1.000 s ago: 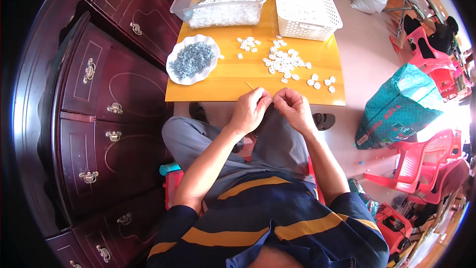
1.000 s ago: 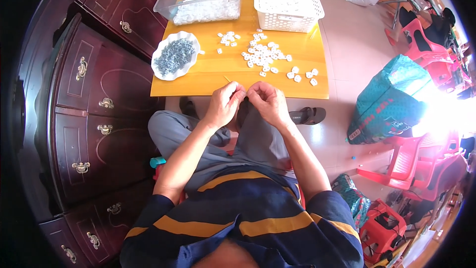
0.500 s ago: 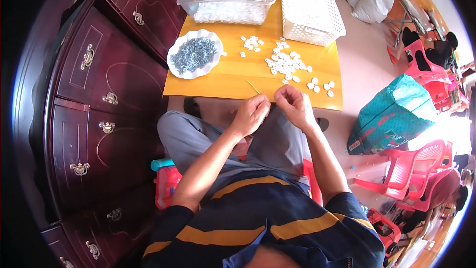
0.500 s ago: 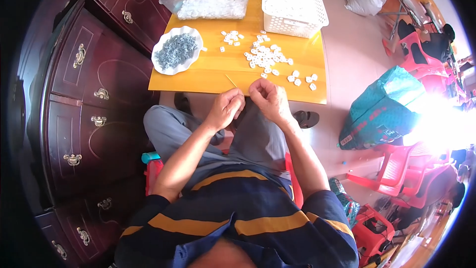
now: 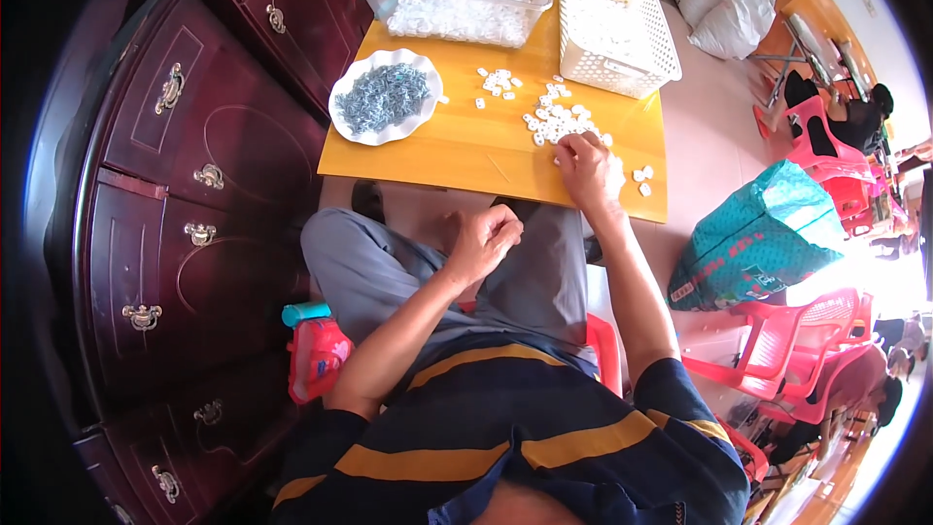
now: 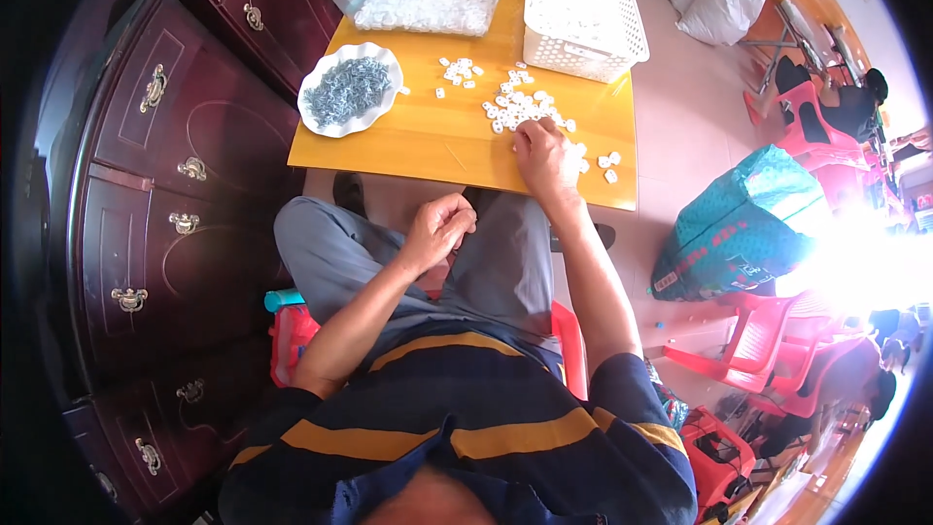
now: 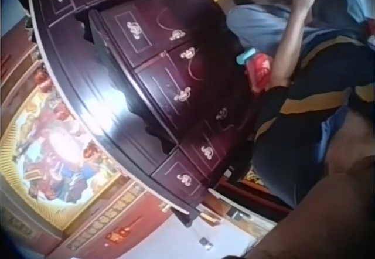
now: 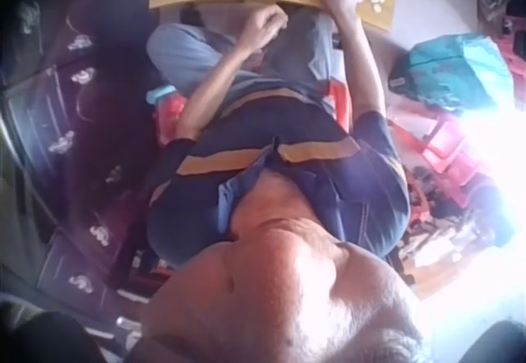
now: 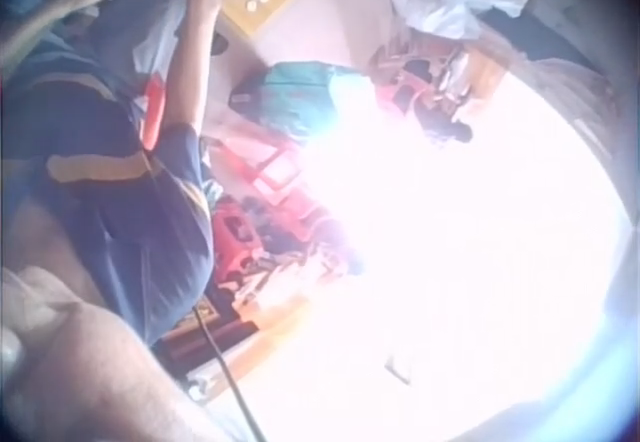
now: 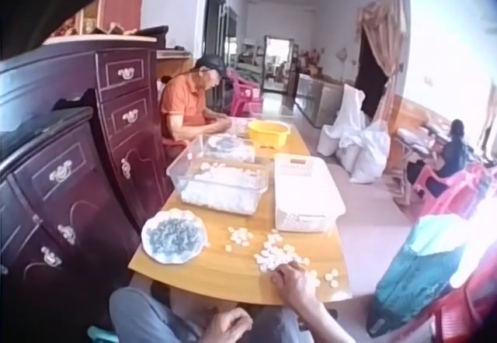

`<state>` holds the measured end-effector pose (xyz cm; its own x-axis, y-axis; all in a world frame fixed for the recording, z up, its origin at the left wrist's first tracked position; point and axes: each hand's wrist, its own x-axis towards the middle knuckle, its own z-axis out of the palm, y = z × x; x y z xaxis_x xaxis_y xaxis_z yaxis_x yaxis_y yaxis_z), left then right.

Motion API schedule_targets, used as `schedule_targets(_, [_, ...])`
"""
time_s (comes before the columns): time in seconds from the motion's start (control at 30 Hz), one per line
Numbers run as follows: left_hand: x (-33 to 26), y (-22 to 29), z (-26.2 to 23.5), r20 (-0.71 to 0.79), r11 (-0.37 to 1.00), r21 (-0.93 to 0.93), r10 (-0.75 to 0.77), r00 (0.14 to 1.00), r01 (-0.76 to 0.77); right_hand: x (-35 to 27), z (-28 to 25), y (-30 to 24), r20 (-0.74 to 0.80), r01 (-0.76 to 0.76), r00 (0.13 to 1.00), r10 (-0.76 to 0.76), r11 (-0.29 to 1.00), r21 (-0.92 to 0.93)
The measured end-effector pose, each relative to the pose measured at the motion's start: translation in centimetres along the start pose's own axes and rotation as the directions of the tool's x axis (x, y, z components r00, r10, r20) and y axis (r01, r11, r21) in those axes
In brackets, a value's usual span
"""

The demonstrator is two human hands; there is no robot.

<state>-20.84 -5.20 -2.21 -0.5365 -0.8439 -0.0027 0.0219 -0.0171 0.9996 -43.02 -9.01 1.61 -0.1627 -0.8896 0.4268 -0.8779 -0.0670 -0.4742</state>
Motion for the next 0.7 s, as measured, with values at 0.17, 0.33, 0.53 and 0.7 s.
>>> schedule_targets(0.17, [0.0,-0.3,0.0,-0.007,1.0,0.006,-0.001,1.0,0.001,-0.6,-0.7,0.6,-0.079,-0.013,0.997,0.013,1.0,0.006])
schedule_targets(0.33, [-0.2,-0.1,0.2,-0.002,0.997,-0.008,-0.079,0.997,0.078,-1.7,-0.5,-0.2,-0.022,-0.062,0.998,0.063,0.998,0.007])
schedule_targets(0.53, [-0.1,0.0,0.0,0.011,0.995,0.016,-0.095,0.995,0.095,-1.8,-0.4,-0.5,-0.003,-0.066,0.998,0.066,0.997,0.049])
schedule_targets(0.7, [-0.2,0.2,0.0,0.025,0.994,0.003,-0.109,0.994,0.109,-1.8,-0.5,-0.3,0.049,-0.088,0.995,0.086,0.995,0.041])
